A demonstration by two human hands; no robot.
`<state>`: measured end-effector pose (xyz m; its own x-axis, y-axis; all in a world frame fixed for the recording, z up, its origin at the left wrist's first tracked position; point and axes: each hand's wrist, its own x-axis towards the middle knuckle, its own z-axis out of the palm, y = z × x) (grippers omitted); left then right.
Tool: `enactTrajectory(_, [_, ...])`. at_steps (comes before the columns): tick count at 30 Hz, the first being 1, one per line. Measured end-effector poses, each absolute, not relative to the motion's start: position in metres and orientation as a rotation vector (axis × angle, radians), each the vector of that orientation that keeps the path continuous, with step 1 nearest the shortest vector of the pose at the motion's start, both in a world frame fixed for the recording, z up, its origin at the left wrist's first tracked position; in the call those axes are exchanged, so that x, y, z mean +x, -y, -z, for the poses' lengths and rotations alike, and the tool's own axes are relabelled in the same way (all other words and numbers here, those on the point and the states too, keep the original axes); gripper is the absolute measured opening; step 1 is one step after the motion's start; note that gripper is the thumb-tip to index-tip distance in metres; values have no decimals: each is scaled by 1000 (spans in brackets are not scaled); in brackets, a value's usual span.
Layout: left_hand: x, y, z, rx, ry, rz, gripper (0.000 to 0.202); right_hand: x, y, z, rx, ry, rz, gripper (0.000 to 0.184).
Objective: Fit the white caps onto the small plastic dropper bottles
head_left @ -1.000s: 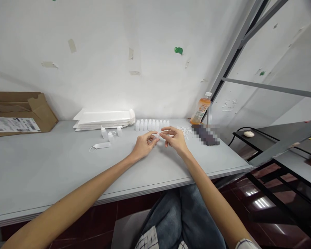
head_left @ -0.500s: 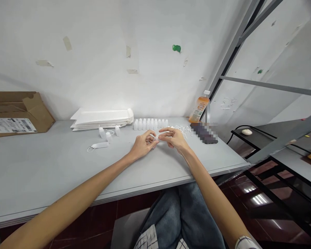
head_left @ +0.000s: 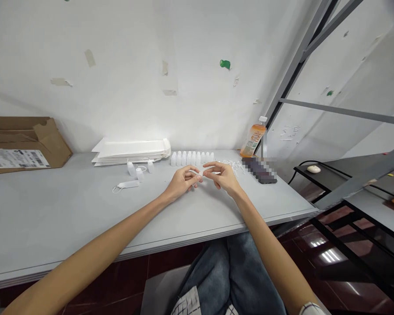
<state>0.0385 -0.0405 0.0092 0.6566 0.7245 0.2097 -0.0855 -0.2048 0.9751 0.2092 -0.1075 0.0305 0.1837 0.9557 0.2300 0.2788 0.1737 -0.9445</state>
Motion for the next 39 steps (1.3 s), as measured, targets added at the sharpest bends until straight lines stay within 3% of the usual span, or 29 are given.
enactTrajectory(19, [33,47,-20,1557,-644,-662,12,206,106,-20,-1245,1575,-878,37])
enactTrajectory(39, [30,51,-16,1919,-555,-747,11,207,110,-26,-1127,1448,-1138,31])
